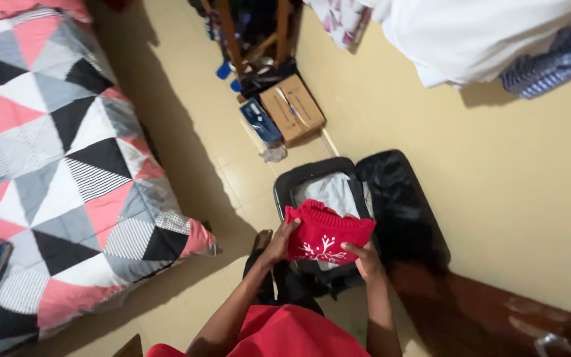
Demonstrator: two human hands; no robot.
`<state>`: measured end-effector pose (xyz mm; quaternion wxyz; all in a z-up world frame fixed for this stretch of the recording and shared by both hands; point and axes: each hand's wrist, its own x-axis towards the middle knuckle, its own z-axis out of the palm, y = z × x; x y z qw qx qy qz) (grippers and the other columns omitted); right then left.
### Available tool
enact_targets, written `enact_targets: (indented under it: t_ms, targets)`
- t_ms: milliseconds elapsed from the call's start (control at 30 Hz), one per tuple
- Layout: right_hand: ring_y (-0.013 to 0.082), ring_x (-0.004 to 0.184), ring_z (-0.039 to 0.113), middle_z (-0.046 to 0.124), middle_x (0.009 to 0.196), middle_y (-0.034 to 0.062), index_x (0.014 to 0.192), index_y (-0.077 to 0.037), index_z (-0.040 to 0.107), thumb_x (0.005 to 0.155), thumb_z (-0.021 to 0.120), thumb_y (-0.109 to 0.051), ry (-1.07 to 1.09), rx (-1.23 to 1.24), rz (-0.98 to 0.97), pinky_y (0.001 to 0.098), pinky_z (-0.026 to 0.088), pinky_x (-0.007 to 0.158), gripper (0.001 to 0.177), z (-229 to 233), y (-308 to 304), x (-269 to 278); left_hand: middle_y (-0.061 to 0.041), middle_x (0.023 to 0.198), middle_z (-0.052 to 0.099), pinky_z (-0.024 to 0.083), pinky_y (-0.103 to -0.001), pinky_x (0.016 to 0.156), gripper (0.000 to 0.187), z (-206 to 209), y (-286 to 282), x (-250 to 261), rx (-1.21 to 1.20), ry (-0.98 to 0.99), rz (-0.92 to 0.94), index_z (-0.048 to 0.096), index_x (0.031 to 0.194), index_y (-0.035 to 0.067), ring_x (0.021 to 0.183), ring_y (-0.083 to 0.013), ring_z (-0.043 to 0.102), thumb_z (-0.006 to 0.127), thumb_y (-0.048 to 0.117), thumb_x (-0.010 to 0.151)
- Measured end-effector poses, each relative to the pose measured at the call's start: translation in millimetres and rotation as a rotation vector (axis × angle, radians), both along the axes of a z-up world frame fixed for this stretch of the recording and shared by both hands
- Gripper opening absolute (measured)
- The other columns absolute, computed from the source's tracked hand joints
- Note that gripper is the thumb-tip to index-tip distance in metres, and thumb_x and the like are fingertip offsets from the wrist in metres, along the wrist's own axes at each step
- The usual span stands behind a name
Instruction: The person folds various clothing items, including a red sweater, blue pants, and a jacket, on a bed. They then place the folded clothes into a black suitcase on the floor. Finally, they add a cardboard box into the suitcase.
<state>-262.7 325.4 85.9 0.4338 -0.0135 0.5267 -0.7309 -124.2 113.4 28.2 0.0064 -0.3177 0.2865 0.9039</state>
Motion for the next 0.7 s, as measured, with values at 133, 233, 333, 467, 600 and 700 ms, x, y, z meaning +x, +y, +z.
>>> enact_targets:
  t_ms: [133,233,333,467,600,700]
  targets:
    - [0.0234,0.130,0.056,0.060,0.138,0.0103,0.151,-0.004,0.045,0.069,0.082,-0.003,0.016,0.044,0.111,0.0379,0.042,0.111,0.090,17,-23,1,-0.013,0.141,0.056,0.049,-0.046,0.109,0.071,11,-6,18,-0.098,0.038,0.126,0.037,0.151,0.009,0.127,-0.0273,0.058,0.064,0.043,0.094]
    - [0.0246,0.126,0.058,0.061,0.136,0.0112,0.151,-0.008,0.044,0.066,0.085,-0.006,-0.016,0.092,0.226,0.0401,0.046,0.108,0.094,23,-47,5,-0.012,0.143,0.054,0.047,-0.045,0.110,0.070,21,-14,39,-0.155,0.001,0.184,0.036,0.152,0.012,0.130,-0.0263,0.056,0.061,0.044,0.095]
    - [0.0253,0.123,0.060,0.061,0.135,0.0122,0.150,-0.007,0.045,0.066,0.086,-0.008,0.004,0.115,0.338,0.0417,0.048,0.106,0.093,20,-72,9,-0.014,0.144,0.056,0.047,-0.042,0.110,0.071,29,-22,64,-0.216,-0.043,0.220,0.036,0.154,0.011,0.131,-0.0272,0.058,0.058,0.047,0.097]
    - [0.0258,0.123,0.060,0.063,0.134,0.0123,0.149,-0.006,0.047,0.068,0.086,-0.008,0.014,0.105,0.447,0.0421,0.048,0.106,0.091,10,-109,23,-0.013,0.145,0.054,0.046,-0.040,0.111,0.073,39,-39,97,-0.267,-0.040,0.322,0.032,0.156,0.012,0.132,-0.0259,0.056,0.056,0.047,0.096]
    - [0.0242,0.126,0.060,0.064,0.135,0.0108,0.147,-0.006,0.048,0.068,0.085,-0.007,0.097,0.127,0.555,0.0391,0.047,0.110,0.087,8,-151,43,-0.012,0.146,0.053,0.047,-0.040,0.110,0.073,40,-57,132,-0.332,0.002,0.461,0.029,0.157,0.011,0.133,-0.0252,0.055,0.058,0.042,0.097]
    - [0.0254,0.126,0.059,0.063,0.135,0.0120,0.148,-0.006,0.048,0.070,0.084,-0.006,0.029,0.104,0.601,0.0404,0.047,0.108,0.085,9,-186,63,-0.016,0.141,0.057,0.056,-0.040,0.103,0.070,28,-76,159,-0.221,-0.092,0.478,0.029,0.155,0.011,0.124,-0.0281,0.064,0.058,0.040,0.098]
